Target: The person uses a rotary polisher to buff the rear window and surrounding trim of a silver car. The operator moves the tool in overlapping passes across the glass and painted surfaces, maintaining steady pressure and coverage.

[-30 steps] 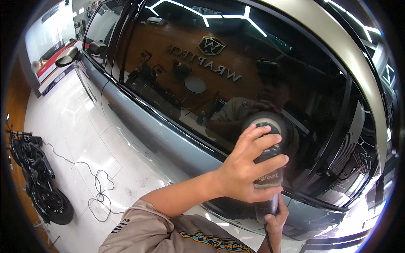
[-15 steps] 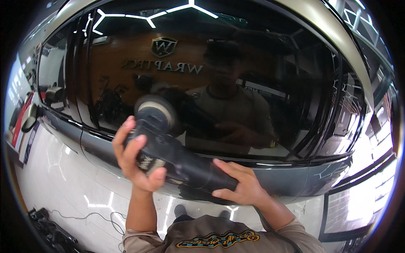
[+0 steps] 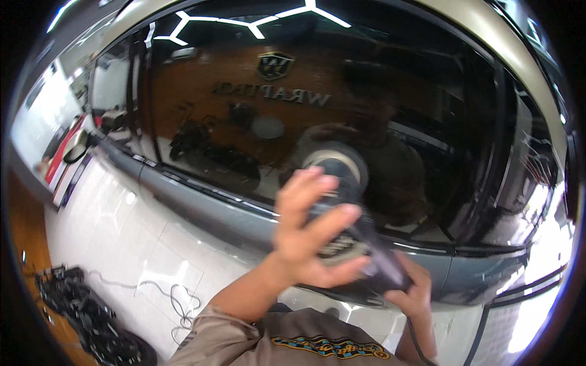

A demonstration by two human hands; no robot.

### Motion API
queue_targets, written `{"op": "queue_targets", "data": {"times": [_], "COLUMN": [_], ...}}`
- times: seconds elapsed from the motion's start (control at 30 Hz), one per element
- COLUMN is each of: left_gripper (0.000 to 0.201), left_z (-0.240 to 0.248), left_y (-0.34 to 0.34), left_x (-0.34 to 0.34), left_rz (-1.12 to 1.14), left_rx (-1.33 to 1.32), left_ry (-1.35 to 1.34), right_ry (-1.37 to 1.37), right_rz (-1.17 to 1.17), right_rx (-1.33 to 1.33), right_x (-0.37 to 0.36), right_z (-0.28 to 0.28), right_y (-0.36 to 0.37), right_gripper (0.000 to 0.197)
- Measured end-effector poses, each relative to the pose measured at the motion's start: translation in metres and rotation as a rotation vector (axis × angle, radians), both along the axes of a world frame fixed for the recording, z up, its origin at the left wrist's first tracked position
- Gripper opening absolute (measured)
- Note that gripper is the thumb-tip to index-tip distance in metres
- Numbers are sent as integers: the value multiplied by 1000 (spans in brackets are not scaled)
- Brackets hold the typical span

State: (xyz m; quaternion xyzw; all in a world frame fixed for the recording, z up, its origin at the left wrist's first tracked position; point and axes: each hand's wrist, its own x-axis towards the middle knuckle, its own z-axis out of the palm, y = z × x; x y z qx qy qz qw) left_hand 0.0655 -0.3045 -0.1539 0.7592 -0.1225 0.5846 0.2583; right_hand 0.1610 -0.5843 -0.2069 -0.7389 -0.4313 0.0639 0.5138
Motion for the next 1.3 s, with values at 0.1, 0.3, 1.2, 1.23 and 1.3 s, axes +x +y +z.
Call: {"op": "queue_targets", "data": {"times": [0.1, 0.3, 1.2, 1.23, 1.3], "left_gripper": [61, 59, 64, 65, 63], "left_z": [9, 8, 18, 21, 32], "left_y": [-46, -43, 190, 176, 138], "left_x": [22, 17, -72, -63, -48], "left_rz": [-101, -113, 104, 82, 70], "left_rx": [-64, -99, -68, -51, 3], "left_ry": [27, 43, -117, -101, -55], "right_ry": [124, 179, -106, -114, -69], "right_rz": [-190, -168, 137, 101, 47], "right_rx": [27, 84, -35, -16, 30], "right_x": [1, -2, -67, -63, -53], "right_z": [-14, -22, 47, 42, 33], "right_y": [-47, -35, 202, 185, 148], "right_gripper": [105, 116, 83, 84, 87]}}
